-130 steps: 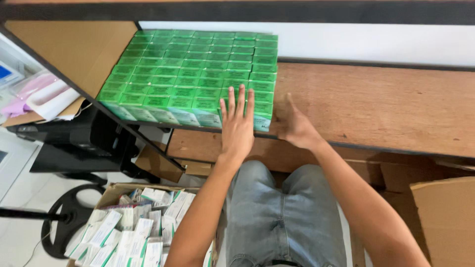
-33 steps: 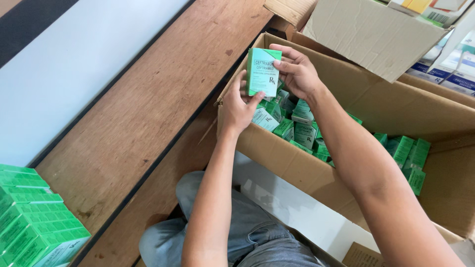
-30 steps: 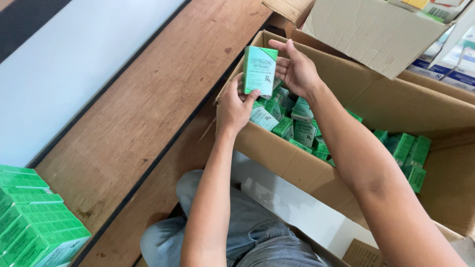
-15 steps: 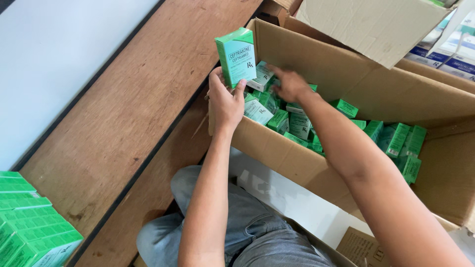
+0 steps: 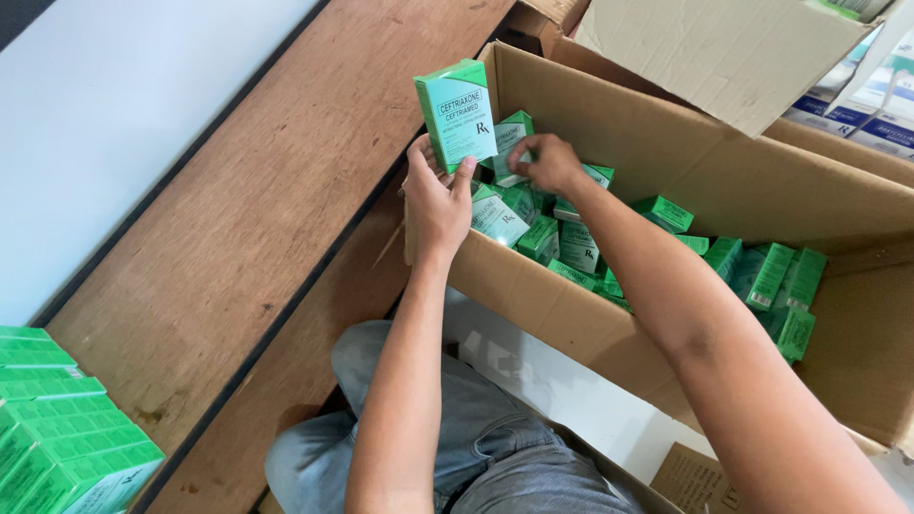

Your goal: The person repeatedly picks up small green boxes from a cardboard carton and arranges them in neat rows on a wooden shelf. The boxes are handled one at a time or in small groups and placed in an organized grid pattern.

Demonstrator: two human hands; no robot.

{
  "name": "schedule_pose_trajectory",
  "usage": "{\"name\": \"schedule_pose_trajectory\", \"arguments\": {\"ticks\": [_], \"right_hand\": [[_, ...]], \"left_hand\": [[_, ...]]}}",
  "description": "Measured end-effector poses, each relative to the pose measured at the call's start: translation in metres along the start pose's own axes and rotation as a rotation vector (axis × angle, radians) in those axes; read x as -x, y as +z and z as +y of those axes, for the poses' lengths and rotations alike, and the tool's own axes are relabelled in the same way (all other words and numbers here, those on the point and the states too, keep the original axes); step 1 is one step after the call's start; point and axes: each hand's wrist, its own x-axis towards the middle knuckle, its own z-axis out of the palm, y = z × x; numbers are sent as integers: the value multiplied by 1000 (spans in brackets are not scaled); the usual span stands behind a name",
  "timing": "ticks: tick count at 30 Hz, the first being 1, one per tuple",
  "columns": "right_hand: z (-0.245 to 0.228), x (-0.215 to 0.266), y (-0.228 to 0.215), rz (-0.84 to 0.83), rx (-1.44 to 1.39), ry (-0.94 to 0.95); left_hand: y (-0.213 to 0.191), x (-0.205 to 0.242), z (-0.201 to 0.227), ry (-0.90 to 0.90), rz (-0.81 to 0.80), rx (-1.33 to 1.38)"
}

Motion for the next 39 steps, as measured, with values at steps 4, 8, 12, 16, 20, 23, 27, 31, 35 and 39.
{"name": "schedule_pose_trajectory", "arguments": {"ticks": [4,8,12,16,20,23,27,31,35,39], "right_hand": [[0,-4,-8,7,-215,-14],[-7,0,-22,-68,-646,95],[-26,13,-41,-192,-1092,-83],[-43,19,-50,-290,-1271,-216],[-49,14,-44,-352,-1316,-346],[-51,16,-43,-352,-1328,-356],[-68,24,-44,-380,-1248,-297],[-91,32,-42,-457,-1206,-293],[-99,38,-43,-498,-1219,-308],[-102,40,-44,-540,-1244,-310]], "left_hand": [[1,2,4,-20,48,4],[5,5,11,84,197,22],[2,5,16,83,190,-167],[0,4,15,78,125,-104],[-1,5,14,52,119,-89],[-3,8,15,19,100,-274],[-3,6,20,23,54,-312],[-2,8,19,-40,42,-283],[-2,10,6,175,91,-295],[-1,10,-9,160,72,-282]]}}
